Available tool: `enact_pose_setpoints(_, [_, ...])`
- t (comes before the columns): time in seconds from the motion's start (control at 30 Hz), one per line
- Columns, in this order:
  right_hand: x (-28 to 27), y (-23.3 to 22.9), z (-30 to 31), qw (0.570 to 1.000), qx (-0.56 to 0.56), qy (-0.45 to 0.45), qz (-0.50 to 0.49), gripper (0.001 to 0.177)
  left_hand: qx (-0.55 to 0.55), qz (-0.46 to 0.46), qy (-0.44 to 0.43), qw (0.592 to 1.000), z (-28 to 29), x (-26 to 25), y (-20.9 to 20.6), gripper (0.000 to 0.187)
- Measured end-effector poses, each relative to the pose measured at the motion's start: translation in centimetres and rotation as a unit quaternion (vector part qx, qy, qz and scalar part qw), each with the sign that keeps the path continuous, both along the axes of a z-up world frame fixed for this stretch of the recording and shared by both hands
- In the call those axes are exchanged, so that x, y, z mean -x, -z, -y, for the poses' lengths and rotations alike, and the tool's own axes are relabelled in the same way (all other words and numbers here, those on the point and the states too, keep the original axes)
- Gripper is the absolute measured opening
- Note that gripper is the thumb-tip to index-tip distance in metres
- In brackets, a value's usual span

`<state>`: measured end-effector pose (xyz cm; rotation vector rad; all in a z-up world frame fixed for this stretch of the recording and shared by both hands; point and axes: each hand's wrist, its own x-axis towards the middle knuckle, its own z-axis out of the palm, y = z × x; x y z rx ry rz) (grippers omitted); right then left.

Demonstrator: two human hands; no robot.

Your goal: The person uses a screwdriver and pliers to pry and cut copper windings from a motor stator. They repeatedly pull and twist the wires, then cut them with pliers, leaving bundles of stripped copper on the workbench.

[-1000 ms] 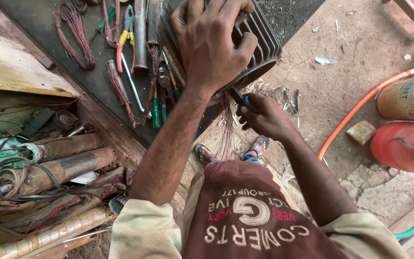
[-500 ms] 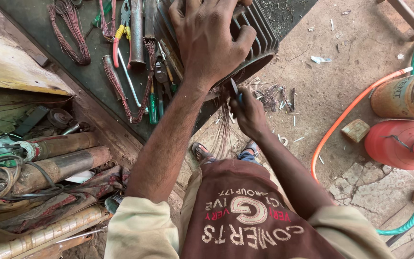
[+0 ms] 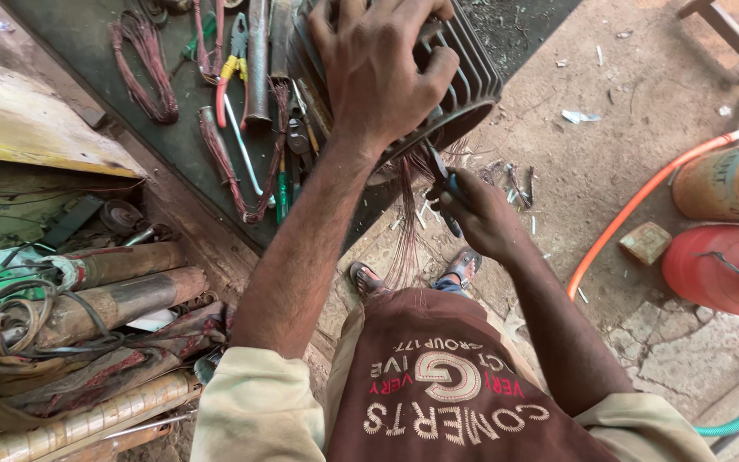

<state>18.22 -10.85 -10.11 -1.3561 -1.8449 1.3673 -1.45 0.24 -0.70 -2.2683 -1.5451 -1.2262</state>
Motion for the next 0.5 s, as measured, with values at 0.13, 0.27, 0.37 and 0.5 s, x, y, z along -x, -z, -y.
enact_pose_setpoints(0.13, [-0.2, -0.7, -0.3, 0.987, 0.066, -0.057, 0.137, 0.025, 0.016, 0.011, 0.008, 1.0, -0.1, 0.1, 0.3, 0.022])
enact_pose_setpoints(0.27, [0.4, -0.2, -0.9, 0.992, 0.049, -0.054, 0.107, 0.025, 0.02, 0.023, 0.015, 0.999, -0.3, 0.1, 0.8, 0.021])
enact_pose_setpoints(0.37, [0.5, 0.5, -1.1, 0.993, 0.048, -0.06, 0.088, 0.025, 0.016, 0.034, 0.014, 0.999, -0.5, 0.2, 1.5, 0.022])
enact_pose_setpoints(0.5, [0.5, 0.8, -1.7, 0.993, 0.038, -0.07, 0.085, 0.024, 0.075, 0.086, 0.058, 0.992, -0.7, 0.2, 1.8, 0.026])
